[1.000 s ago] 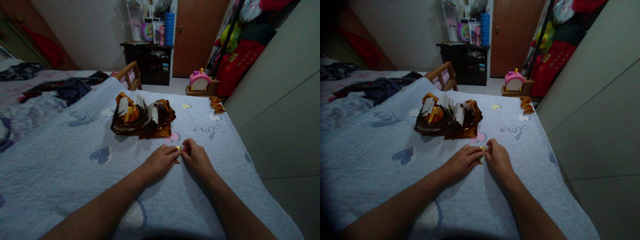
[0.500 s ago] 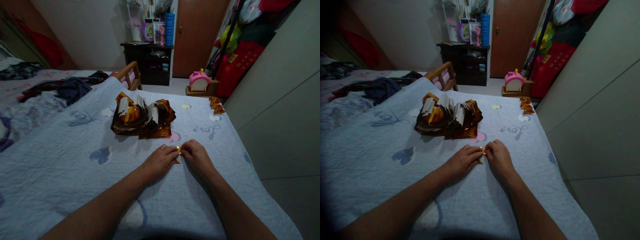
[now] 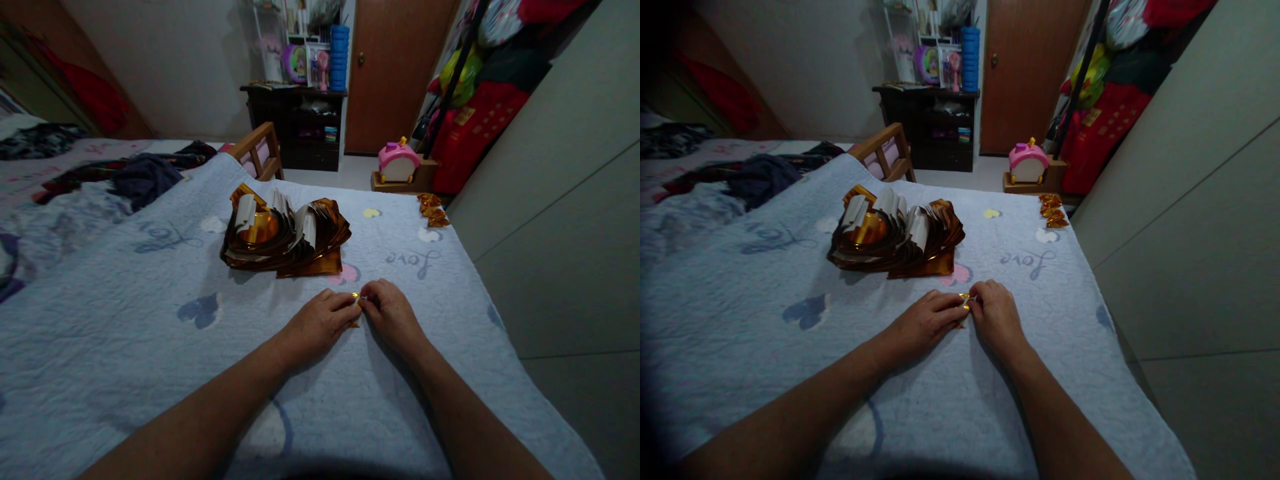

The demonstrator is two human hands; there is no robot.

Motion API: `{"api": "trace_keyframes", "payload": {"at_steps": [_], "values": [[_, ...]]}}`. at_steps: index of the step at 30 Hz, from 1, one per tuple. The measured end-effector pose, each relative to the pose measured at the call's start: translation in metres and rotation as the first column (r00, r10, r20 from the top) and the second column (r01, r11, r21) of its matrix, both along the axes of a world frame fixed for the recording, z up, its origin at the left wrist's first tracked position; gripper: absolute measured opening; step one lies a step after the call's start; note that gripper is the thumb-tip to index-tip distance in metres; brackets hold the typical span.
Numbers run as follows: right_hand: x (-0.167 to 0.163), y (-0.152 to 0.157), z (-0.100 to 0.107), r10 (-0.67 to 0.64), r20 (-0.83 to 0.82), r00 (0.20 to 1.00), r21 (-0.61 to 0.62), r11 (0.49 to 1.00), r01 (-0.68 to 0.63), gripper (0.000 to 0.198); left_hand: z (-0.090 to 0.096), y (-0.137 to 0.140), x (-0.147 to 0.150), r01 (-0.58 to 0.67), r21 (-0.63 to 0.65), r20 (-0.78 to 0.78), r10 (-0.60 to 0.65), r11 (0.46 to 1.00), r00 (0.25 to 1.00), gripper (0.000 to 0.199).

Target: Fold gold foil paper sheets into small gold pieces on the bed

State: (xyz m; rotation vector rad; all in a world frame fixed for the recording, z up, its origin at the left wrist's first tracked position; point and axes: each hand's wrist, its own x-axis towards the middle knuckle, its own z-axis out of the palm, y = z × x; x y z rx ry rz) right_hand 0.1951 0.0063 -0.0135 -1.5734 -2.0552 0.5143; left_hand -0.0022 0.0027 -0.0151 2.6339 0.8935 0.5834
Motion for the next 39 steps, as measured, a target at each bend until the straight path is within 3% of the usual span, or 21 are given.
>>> {"api": "trace_keyframes", "payload": {"at_steps": [7,18,39], "values": [[0.002,0.003,0.001,0.106,0.008,0.994,-0.003,0.994,-0.106,0.023,-0.003,0.001,-0.001,0.001,0.024,0.010,-0.001,1.000,1.000,0.022],[0.009,0.015,0.007,0.225,0.037,0.974,-0.099,0.970,-0.220,0.015,-0.002,0.000,0.000,-0.013,0.012,-0.019,0.013,1.000,1.000,0.022],[0.004,0.019,0.011,0.217,0.166,0.962,-0.103,0.974,-0.202,0.012,-0.006,0.001,0.000,-0.003,0.018,0.015,0.002,1.000,1.000,0.025]]}}
